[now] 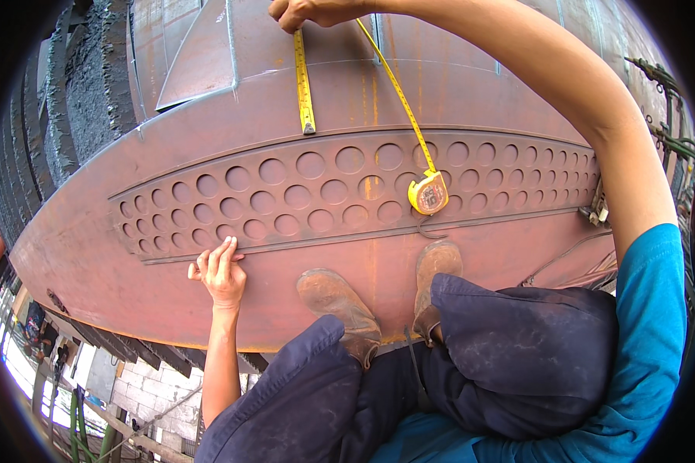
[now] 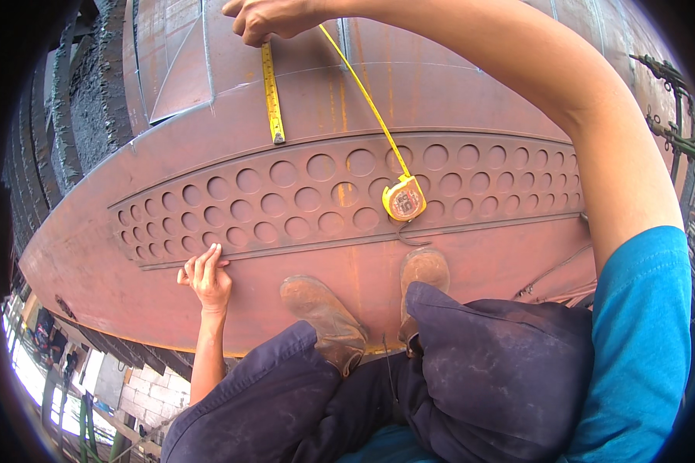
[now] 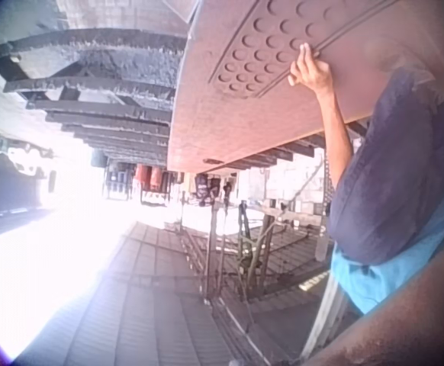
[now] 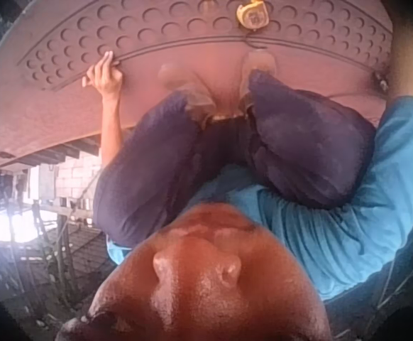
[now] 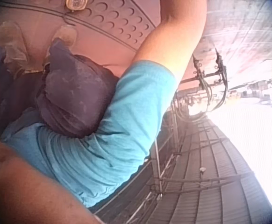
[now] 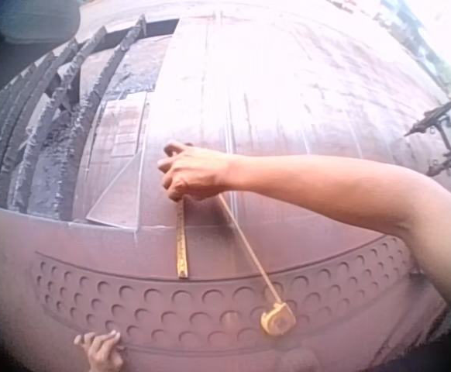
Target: The person uses a tape measure to take multiple measurements on a large, perforated metal sheet. They then reposition a plasma cutting torch on the sheet and adjust its control panel.
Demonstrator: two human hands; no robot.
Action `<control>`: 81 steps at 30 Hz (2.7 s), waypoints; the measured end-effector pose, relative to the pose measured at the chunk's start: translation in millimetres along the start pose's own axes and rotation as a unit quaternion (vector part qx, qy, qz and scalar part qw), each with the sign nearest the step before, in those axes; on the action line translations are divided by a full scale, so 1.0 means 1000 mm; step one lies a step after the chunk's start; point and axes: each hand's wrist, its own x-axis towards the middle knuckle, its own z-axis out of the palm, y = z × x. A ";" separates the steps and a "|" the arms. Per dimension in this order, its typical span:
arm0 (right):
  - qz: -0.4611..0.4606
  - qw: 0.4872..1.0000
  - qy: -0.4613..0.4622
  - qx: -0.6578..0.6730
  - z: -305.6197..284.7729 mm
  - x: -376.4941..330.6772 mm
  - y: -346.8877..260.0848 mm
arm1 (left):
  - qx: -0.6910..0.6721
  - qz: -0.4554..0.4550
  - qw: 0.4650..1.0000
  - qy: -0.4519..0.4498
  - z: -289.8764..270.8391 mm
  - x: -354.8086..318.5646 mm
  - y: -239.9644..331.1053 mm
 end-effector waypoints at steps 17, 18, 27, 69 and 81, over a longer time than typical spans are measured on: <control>0.011 1.000 -0.012 -0.006 0.002 0.002 -0.003 | -0.156 0.032 0.986 0.050 -0.022 0.091 0.030; 0.011 1.000 -0.018 -0.001 0.001 0.000 -0.003 | -0.172 0.049 0.982 0.066 -0.025 0.112 0.043; 0.026 0.997 -0.065 -0.027 -0.014 0.001 -0.008 | -0.182 -0.048 0.979 -0.081 -0.002 0.250 0.130; 0.573 0.676 0.038 0.462 -0.092 -0.147 -0.440 | -0.410 0.157 0.884 -0.160 -0.072 0.128 0.181; 0.658 0.608 0.276 0.348 -0.090 -0.212 -0.426 | -0.454 0.028 0.875 -0.166 -0.060 0.094 0.180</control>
